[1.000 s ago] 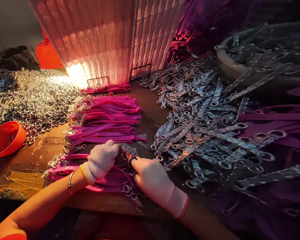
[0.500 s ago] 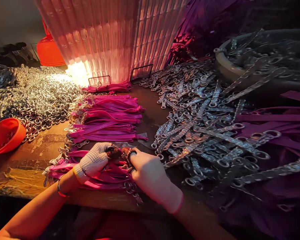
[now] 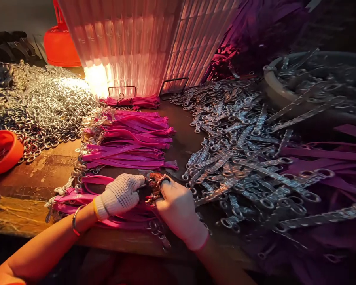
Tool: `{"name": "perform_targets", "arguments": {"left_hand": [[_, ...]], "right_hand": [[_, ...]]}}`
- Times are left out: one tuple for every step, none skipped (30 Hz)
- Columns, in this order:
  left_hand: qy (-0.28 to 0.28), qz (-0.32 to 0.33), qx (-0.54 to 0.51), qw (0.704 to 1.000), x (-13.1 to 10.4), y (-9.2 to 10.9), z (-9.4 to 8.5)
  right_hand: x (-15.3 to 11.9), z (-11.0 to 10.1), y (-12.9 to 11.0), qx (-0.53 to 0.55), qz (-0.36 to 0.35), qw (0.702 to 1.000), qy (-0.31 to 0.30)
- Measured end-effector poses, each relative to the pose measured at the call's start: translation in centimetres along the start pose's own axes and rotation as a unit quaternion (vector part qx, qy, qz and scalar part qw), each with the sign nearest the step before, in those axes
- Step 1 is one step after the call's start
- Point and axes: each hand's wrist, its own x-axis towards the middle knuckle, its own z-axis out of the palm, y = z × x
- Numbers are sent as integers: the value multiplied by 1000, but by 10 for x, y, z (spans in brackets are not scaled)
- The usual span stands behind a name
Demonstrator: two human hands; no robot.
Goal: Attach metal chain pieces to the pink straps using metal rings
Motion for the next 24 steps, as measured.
{"name": "perform_targets", "arguments": {"left_hand": [[-11, 4, -26, 1000, 2, -1, 1], [-20, 4, -56, 998, 3, -2, 2], [-22, 2, -82, 996, 4, -3, 3], [-19, -2, -97, 995, 4, -4, 4], [-15, -3, -103, 995, 4, -5, 6], [-9, -3, -105, 994, 3, -5, 8], [-6, -3, -105, 994, 2, -6, 10], [-5, -3, -104, 995, 1, -6, 13], [-4, -4, -102, 995, -1, -6, 15], [-3, -7, -94, 996, -2, -7, 18], [-1, -11, -82, 997, -2, -7, 20], [-2, -16, -66, 998, -3, -8, 21], [-6, -21, -52, 998, -2, -8, 21], [-11, -24, -41, 999, -1, -9, 21], [-17, -25, -36, 999, 0, -10, 21], [-25, -23, -37, 999, 2, -11, 20], [-36, -20, -43, 998, 5, -13, 19], [-48, -20, -56, 997, 7, -14, 17], [-65, -28, -77, 995, 9, -16, 16], [-86, -44, -105, 990, 10, -18, 15], [-105, -64, -139, 983, 11, -20, 14], [-114, -85, -176, 974, 11, -21, 13], [-107, -104, -212, 966, 10, -22, 11], [-83, -119, -244, 959, 10, -22, 10]], "right_hand": [[2, -6, 1, -3, 8, 1000, -23], [4, -13, 1, -4, 14, 998, -55], [7, -20, 1, -7, 20, 995, -98], [10, -26, 1, -15, 28, 988, -148], [13, -31, 0, -29, 39, 979, -199], [15, -33, 0, -48, 54, 967, -245], [17, -34, -1, -68, 70, 955, -279], [18, -33, -1, -85, 81, 947, -299], [19, -30, -1, -97, 84, 943, -307], [19, -27, -1, -105, 79, 944, -303], [19, -24, -1, -108, 68, 946, -296], [18, -21, -1, -109, 54, 949, -290], [18, -20, -2, -109, 40, 951, -286], [17, -19, -3, -108, 28, 952, -285], [17, -20, -4, -106, 17, 952, -287], [17, -21, -5, -103, 8, 951, -291], [16, -23, -6, -102, 2, 951, -293], [16, -26, -7, -103, 0, 950, -294], [16, -28, -7, -107, 2, 949, -298], [16, -32, -6, -109, 3, 946, -305], [17, -35, -2, -113, -2, 942, -315], [20, -40, 4, -115, -13, 938, -326], [24, -46, 13, -115, -22, 936, -333], [31, -53, 26, -114, -22, 937, -330]]}}
